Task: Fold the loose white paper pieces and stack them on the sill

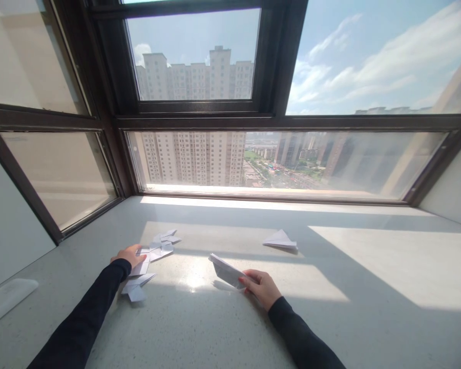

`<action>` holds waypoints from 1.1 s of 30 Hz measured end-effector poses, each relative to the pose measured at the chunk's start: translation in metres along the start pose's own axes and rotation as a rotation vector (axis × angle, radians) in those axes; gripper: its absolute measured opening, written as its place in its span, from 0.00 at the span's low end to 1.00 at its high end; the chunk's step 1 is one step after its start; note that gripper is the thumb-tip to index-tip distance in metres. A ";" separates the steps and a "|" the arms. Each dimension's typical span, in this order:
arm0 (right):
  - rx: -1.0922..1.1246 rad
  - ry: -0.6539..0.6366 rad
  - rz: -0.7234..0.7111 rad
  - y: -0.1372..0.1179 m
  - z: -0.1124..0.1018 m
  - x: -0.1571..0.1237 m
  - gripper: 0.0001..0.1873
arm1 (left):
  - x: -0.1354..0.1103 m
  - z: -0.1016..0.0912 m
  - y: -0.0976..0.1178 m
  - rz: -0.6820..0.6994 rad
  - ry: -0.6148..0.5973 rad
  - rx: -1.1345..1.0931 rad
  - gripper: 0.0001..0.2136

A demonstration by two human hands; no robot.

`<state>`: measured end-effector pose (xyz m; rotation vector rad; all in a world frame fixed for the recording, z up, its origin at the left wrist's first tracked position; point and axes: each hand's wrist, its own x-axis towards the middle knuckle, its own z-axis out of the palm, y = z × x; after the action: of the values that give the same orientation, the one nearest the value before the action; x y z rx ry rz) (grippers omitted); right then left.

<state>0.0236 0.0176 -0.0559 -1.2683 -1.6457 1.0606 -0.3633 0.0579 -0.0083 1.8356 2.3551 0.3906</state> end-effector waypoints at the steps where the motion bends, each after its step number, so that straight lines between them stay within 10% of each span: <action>1: 0.001 -0.005 -0.004 0.000 0.000 0.000 0.14 | -0.001 0.002 0.000 -0.028 0.001 0.009 0.16; 16: -0.128 0.016 -0.097 -0.008 0.000 -0.005 0.10 | 0.008 -0.045 0.013 -0.012 -0.110 -0.013 0.06; 25: -0.234 0.011 -0.107 -0.015 0.001 -0.008 0.11 | -0.045 -0.099 0.067 -0.129 0.096 0.113 0.07; 33: -0.449 -0.029 -0.273 -0.021 0.005 -0.013 0.09 | -0.083 -0.017 0.144 0.343 -0.166 -0.650 0.13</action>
<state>0.0150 0.0015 -0.0395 -1.2547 -2.0857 0.5631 -0.2124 0.0088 0.0435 1.8257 1.5364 0.8778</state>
